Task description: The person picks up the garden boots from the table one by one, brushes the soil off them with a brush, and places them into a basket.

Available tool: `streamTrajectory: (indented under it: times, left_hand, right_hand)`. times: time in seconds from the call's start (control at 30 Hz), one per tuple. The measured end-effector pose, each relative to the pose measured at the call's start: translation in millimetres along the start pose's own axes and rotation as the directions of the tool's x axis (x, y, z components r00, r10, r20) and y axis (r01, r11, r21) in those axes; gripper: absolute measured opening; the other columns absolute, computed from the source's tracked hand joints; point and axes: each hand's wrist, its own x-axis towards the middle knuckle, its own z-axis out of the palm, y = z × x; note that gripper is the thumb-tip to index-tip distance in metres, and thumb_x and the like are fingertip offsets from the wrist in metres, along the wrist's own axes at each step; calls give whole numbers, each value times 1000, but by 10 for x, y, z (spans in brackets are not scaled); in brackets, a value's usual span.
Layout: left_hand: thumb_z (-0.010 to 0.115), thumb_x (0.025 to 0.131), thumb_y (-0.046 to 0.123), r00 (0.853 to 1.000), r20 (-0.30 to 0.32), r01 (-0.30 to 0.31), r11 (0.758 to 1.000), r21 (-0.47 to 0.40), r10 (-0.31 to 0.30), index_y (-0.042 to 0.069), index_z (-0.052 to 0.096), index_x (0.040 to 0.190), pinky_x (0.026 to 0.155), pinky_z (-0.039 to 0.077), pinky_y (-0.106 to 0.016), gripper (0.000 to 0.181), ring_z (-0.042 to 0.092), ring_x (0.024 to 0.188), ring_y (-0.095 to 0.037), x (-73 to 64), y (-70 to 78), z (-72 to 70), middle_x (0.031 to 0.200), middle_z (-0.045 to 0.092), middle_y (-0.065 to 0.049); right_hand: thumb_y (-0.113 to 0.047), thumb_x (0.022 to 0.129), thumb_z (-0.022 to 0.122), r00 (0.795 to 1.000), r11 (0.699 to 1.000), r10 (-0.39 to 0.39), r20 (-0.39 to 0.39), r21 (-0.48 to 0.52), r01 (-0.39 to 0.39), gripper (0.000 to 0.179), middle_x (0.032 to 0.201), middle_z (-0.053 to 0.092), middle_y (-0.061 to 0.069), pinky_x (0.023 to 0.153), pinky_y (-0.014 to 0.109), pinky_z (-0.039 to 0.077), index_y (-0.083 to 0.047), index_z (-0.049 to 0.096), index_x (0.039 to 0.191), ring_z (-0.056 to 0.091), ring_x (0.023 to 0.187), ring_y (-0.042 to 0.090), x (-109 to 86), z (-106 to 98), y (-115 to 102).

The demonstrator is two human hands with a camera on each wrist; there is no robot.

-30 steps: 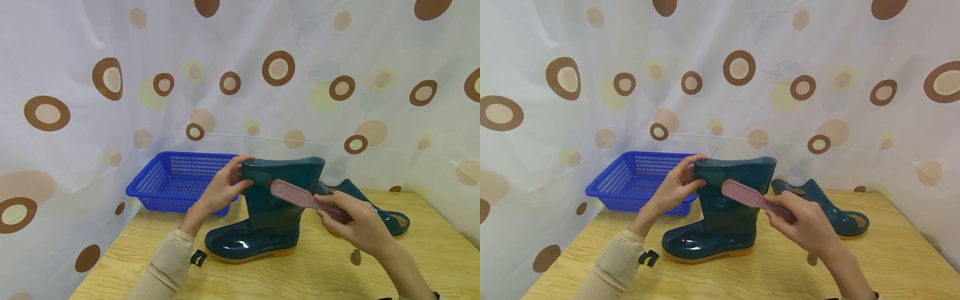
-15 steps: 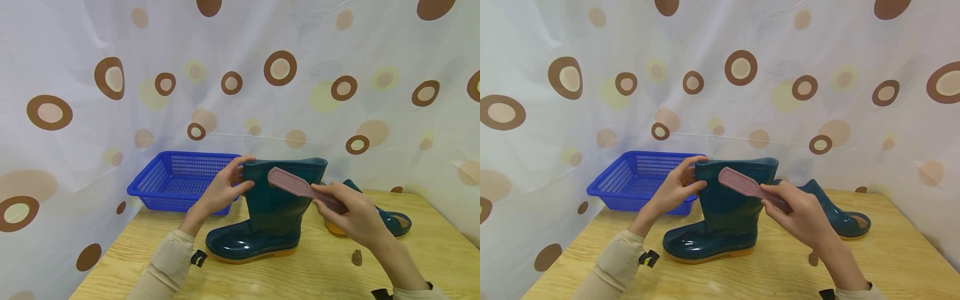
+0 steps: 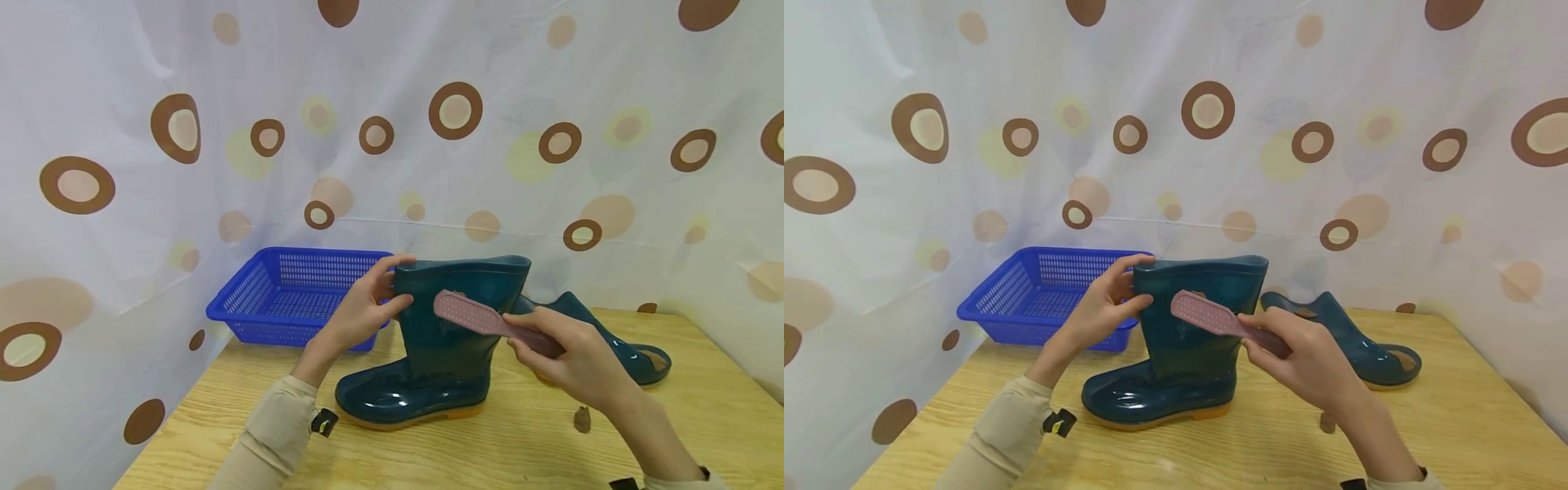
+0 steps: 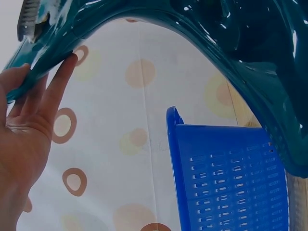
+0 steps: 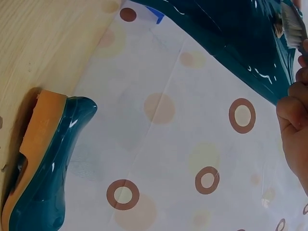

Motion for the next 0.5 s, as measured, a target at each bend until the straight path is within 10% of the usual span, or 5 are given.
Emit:
streamTrajectory:
  times: [0.33, 0.5]
  left_hand:
    - [61, 97, 2, 1000, -9, -4, 1000, 19, 4, 16, 42, 146, 71, 63, -33, 55, 71, 103, -32, 2, -13, 11, 126, 63, -19]
    - [61, 97, 2, 1000, 0, -6, 1000, 16, 6, 15, 41, 146, 72, 63, -34, 55, 71, 103, -33, -1, 8, 8, 125, 63, -20]
  right_hand:
    - [8, 72, 79, 1000, 1000, -11, 10, -12, 11, 49, 80, 49, -16, 50, 8, 33, -14, 71, 115, 38, 61, -6, -78, -24, -13]
    - [-16, 91, 72, 985, 989, -116, -126, 80, 126, 25, 76, 53, -6, 48, 7, 31, -1, 72, 111, 38, 60, -7, -48, -18, -24]
